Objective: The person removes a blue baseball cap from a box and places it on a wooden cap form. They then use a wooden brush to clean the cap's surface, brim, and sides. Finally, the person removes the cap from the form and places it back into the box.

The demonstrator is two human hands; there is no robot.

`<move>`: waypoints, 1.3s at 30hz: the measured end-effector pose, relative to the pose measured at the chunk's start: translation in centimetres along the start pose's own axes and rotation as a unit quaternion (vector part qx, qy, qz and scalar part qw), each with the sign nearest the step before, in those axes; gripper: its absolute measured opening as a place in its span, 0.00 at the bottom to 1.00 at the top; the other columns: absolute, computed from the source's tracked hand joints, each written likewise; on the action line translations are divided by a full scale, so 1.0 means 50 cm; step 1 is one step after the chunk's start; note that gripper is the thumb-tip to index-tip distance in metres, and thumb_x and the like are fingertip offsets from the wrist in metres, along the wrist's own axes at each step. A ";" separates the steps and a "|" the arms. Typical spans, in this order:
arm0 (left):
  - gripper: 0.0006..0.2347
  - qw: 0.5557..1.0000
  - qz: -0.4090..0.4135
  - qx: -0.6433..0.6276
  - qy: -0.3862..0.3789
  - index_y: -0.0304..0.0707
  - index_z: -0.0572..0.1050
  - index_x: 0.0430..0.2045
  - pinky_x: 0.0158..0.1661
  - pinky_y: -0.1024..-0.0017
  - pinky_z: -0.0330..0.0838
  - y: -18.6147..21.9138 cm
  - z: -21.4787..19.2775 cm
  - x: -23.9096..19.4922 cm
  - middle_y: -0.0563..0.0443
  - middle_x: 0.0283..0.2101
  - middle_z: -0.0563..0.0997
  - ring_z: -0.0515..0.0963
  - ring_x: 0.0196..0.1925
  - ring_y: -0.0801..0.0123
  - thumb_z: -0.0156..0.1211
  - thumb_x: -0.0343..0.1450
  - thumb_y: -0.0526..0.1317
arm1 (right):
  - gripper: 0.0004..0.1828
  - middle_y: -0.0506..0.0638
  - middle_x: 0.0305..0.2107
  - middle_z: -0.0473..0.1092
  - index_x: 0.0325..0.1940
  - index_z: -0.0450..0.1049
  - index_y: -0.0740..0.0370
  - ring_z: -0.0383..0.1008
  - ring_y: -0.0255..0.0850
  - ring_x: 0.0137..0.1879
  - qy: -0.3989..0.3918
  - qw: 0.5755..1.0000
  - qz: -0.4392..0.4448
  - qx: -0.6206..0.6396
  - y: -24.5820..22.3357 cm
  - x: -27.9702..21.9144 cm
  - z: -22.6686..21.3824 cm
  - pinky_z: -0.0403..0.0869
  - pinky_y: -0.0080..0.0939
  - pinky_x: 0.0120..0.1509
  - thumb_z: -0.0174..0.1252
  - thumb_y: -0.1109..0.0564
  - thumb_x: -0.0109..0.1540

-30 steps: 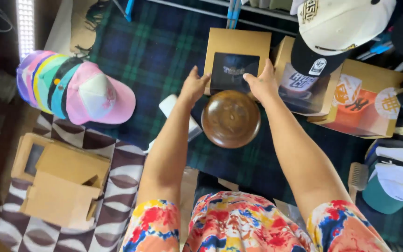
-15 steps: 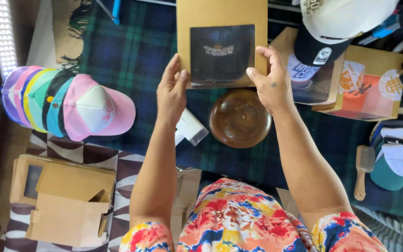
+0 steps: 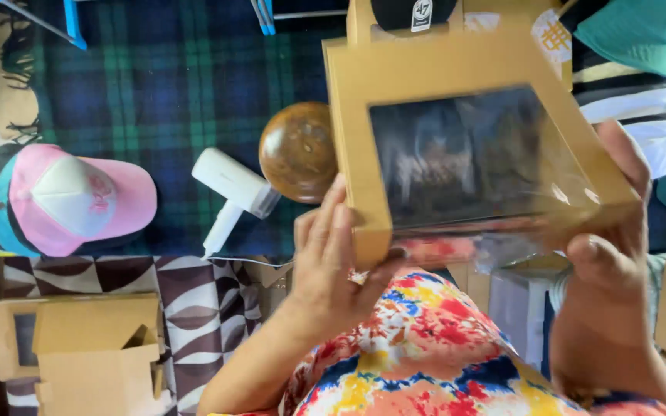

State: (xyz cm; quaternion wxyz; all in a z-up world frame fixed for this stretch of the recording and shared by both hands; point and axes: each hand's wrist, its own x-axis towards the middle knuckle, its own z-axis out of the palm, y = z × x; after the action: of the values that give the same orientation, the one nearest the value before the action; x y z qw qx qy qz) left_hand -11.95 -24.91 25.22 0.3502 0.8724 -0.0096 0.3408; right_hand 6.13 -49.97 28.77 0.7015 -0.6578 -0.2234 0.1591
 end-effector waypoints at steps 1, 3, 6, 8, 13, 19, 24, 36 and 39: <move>0.38 1.000 -0.002 0.004 0.002 0.35 0.43 0.75 0.62 0.47 0.67 0.023 0.031 0.001 0.19 0.72 0.59 0.67 0.77 0.30 0.67 0.78 0.46 | 0.62 0.62 0.75 0.52 0.85 0.40 0.61 0.55 0.52 0.78 -0.005 1.000 0.000 0.002 -0.001 -0.007 -0.027 0.61 0.54 0.84 0.55 0.47 0.48; 0.37 0.997 -0.075 0.000 -0.002 0.27 0.47 0.71 0.55 0.49 0.69 0.068 0.102 0.006 0.25 0.70 0.66 0.75 0.67 0.34 0.66 0.76 0.46 | 0.51 0.55 0.68 0.55 0.84 0.43 0.58 0.61 0.47 0.65 0.037 0.986 0.136 -0.094 -0.004 -0.023 -0.089 0.72 0.52 0.58 0.49 0.63 0.55; 0.36 0.977 -0.197 -0.053 -0.054 0.28 0.45 0.73 0.45 0.57 0.62 0.014 0.218 0.006 0.36 0.57 0.77 0.74 0.43 0.47 0.58 0.76 0.49 | 0.41 0.48 0.57 0.65 0.80 0.53 0.57 0.65 0.35 0.58 0.000 0.966 0.217 -0.142 0.093 0.052 -0.161 0.67 0.36 0.63 0.52 0.52 0.62; 0.36 0.970 -0.229 -0.060 -0.049 0.26 0.48 0.72 0.37 0.60 0.63 -0.033 0.261 0.021 0.38 0.45 0.76 0.70 0.33 0.57 0.60 0.76 0.47 | 0.38 0.46 0.60 0.66 0.78 0.56 0.55 0.66 0.33 0.61 -0.002 0.962 0.236 -0.134 0.155 0.101 -0.146 0.67 0.35 0.66 0.53 0.50 0.63; 0.35 0.914 -0.375 -0.091 -0.129 0.43 0.38 0.76 0.32 0.71 0.63 -0.122 0.326 0.021 0.55 0.25 0.59 0.61 0.27 0.74 0.56 0.79 0.43 | 0.40 0.48 0.64 0.65 0.78 0.52 0.50 0.63 0.38 0.69 -0.047 0.940 0.260 -0.215 0.258 0.175 -0.130 0.60 0.39 0.70 0.54 0.42 0.64; 0.29 0.950 -0.288 -0.052 -0.104 0.58 0.45 0.74 0.48 0.69 0.76 -0.181 0.340 -0.026 0.45 0.62 0.76 0.74 0.50 0.63 0.55 0.81 0.48 | 0.28 0.47 0.58 0.71 0.73 0.59 0.59 0.71 0.36 0.62 -0.028 0.975 0.154 -0.157 0.289 0.139 -0.110 0.70 0.37 0.65 0.52 0.48 0.70; 0.31 0.948 -0.261 -0.022 -0.183 0.54 0.44 0.75 0.47 0.64 0.72 -0.215 0.341 -0.002 0.43 0.42 0.74 0.73 0.44 0.59 0.56 0.80 0.51 | 0.30 0.41 0.52 0.71 0.71 0.64 0.55 0.67 0.31 0.56 0.018 0.960 0.176 -0.215 0.317 0.113 -0.127 0.65 0.36 0.61 0.52 0.41 0.68; 0.31 0.940 -0.077 0.182 -0.277 0.50 0.62 0.72 0.66 0.42 0.60 -0.197 0.343 0.064 0.41 0.76 0.49 0.45 0.78 0.43 0.53 0.77 0.65 | 0.02 0.48 0.44 0.73 0.44 0.82 0.58 0.71 0.47 0.53 -0.093 0.798 -0.312 -0.507 0.278 -0.027 -0.070 0.67 0.49 0.54 0.66 0.61 0.66; 0.31 0.946 -0.065 0.178 -0.261 0.48 0.62 0.71 0.65 0.44 0.64 -0.196 0.349 0.063 0.39 0.75 0.53 0.51 0.76 0.41 0.53 0.78 0.64 | 0.09 0.55 0.49 0.70 0.52 0.80 0.65 0.70 0.53 0.50 -0.076 0.807 -0.320 -0.490 0.297 -0.031 -0.075 0.72 0.52 0.58 0.66 0.66 0.67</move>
State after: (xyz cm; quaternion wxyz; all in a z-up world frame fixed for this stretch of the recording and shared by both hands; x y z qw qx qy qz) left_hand 3.22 -27.59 12.10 0.1954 0.9778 0.0169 0.0736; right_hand 7.85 -52.72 13.71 0.2774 -0.7913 -0.5221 -0.1559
